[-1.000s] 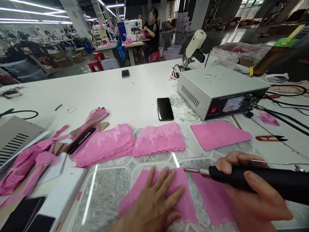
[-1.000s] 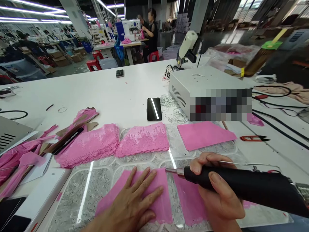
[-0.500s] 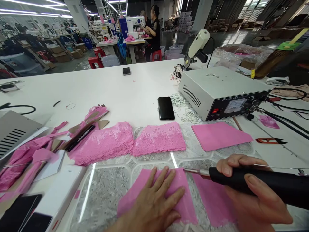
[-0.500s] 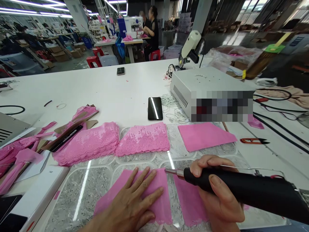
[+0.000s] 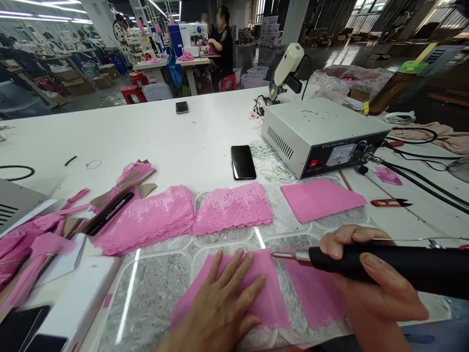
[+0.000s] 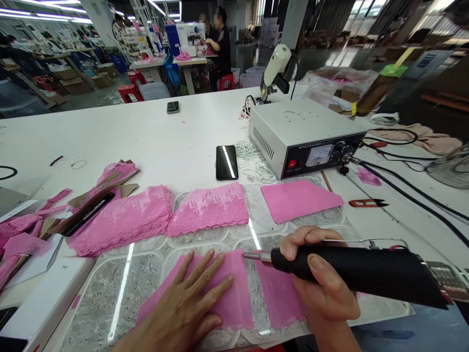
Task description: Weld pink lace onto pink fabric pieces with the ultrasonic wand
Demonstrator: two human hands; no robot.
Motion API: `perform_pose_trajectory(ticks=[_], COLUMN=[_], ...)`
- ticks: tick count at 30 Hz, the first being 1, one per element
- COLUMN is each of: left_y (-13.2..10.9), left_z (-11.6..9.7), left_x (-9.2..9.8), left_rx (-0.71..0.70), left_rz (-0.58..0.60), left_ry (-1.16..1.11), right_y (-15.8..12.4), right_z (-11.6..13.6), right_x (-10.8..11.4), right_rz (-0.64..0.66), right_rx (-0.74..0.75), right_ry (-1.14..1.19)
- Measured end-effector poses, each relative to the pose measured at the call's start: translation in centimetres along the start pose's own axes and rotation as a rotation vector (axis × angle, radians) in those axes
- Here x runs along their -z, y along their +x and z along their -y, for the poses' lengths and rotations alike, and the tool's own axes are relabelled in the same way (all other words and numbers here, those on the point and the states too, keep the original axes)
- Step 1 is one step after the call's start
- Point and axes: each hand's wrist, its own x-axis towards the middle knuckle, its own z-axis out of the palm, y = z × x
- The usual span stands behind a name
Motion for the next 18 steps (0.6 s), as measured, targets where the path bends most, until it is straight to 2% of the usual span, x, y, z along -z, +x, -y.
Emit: perform_pose_trajectory(ticks=[5,11,18], left_y=[-2.0,-5.1,-5.8], left_z=[1.1,2.2,2.3], left_x=[1.5,1.6,2.0], left_rx=[0.018,0.127,0.147], left_rz=[-0.034,-0.056,-0.064], left_ry=[0.115,0.218,0.244], right_y=[-0.6,-1.0,-1.1], right_z=[1.0,1.2,0.9], right_x=[0.9,1.4,0.9], right_rz=[0.076,0.091,0.062], right_rx=[-0.011,0.01,0.021], right_ry=[-0.021,-0.035,-0.036])
